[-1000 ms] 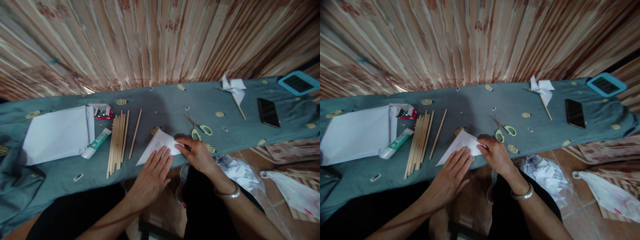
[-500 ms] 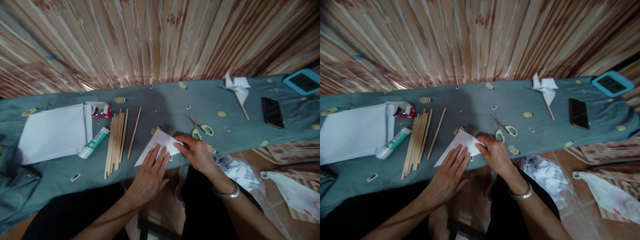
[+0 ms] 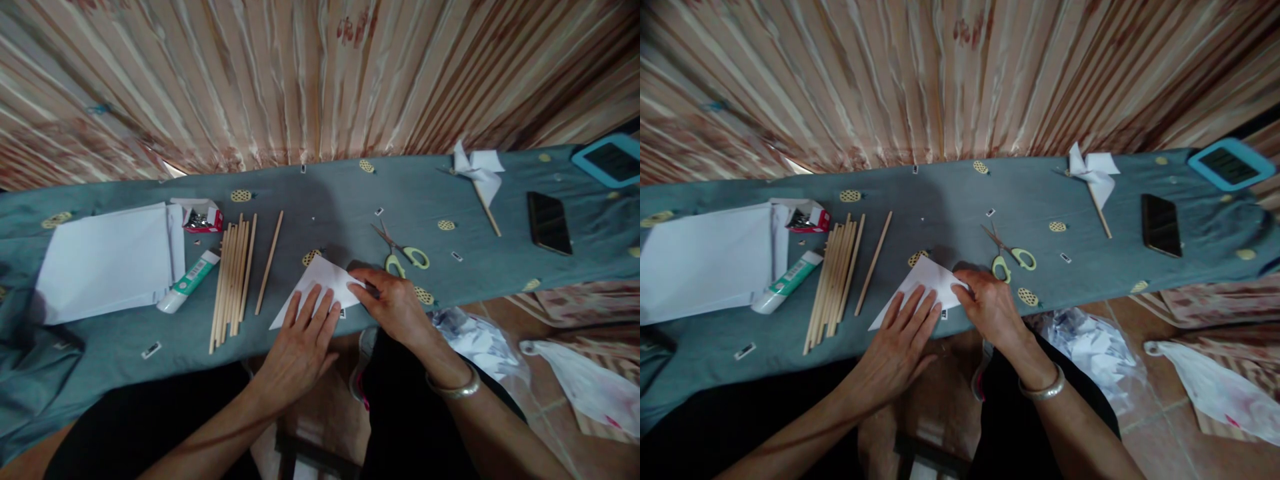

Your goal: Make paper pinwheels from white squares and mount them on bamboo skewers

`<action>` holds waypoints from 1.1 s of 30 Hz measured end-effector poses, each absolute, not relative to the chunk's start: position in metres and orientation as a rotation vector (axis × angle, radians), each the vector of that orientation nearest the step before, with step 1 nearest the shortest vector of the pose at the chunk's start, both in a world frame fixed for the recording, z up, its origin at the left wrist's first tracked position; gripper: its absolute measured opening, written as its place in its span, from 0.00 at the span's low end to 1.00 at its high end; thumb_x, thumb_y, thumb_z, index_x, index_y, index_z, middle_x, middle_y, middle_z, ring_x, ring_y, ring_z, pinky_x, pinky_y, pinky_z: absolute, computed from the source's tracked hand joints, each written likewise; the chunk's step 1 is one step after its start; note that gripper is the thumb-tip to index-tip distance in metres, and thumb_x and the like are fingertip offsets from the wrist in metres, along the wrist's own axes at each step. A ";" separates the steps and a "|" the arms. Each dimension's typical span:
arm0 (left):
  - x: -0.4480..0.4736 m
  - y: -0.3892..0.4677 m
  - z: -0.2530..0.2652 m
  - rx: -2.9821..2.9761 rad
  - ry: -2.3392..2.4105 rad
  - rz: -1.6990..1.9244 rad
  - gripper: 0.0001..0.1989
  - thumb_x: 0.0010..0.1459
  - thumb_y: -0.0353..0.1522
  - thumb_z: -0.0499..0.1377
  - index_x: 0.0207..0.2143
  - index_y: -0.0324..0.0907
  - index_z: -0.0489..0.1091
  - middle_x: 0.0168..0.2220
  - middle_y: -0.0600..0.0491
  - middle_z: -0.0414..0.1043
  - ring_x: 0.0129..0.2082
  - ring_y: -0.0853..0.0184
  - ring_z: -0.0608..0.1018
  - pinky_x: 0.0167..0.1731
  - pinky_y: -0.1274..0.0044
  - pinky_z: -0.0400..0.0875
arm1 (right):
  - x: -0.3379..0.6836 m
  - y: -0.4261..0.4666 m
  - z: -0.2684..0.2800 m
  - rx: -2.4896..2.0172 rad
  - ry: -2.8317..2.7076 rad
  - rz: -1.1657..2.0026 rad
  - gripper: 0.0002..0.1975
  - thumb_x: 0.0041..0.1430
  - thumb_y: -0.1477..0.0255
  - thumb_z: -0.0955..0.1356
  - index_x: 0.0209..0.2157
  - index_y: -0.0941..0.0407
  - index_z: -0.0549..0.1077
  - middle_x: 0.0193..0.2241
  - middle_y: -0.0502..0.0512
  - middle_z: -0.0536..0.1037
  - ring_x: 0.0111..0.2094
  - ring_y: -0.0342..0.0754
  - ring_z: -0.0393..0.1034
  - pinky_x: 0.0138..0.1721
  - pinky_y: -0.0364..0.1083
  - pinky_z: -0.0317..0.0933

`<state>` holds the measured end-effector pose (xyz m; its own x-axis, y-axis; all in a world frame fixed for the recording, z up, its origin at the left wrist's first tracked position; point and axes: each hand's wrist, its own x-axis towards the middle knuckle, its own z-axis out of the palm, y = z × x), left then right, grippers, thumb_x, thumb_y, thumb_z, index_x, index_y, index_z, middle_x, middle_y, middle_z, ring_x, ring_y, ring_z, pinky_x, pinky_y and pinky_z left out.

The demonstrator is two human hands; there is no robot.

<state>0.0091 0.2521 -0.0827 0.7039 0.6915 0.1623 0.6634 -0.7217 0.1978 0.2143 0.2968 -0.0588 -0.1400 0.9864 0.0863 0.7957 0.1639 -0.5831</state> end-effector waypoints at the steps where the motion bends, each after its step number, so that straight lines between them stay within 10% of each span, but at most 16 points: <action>1: 0.009 0.252 -0.083 2.784 1.112 0.338 0.37 0.58 0.38 0.62 0.63 0.31 0.52 0.65 0.36 0.56 0.67 0.42 0.54 0.62 0.50 0.53 | 0.214 0.297 -0.059 -1.677 -2.004 0.550 0.11 0.60 0.71 0.68 0.44 0.57 0.78 0.38 0.57 0.83 0.35 0.50 0.77 0.41 0.48 0.70; 23: 0.012 0.254 -0.084 2.823 1.140 0.291 0.38 0.56 0.41 0.63 0.63 0.32 0.55 0.65 0.37 0.57 0.66 0.42 0.56 0.62 0.51 0.53 | 0.218 0.294 -0.064 -1.629 -2.062 0.325 0.15 0.64 0.65 0.65 0.46 0.59 0.76 0.37 0.60 0.82 0.38 0.53 0.76 0.43 0.50 0.70; 33: 0.013 0.253 -0.085 2.821 1.163 0.267 0.33 0.58 0.41 0.61 0.60 0.33 0.60 0.65 0.36 0.57 0.66 0.43 0.56 0.62 0.51 0.55 | 0.178 0.256 -0.069 -1.623 -2.279 0.117 0.21 0.67 0.72 0.59 0.60 0.60 0.64 0.62 0.67 0.63 0.62 0.58 0.56 0.60 0.59 0.52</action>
<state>0.0126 0.2533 -0.0852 0.6970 0.7051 0.1309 0.6914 -0.7091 0.1381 0.1776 0.2560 -0.0686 -0.2902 0.9300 0.2255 0.9021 0.3445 -0.2598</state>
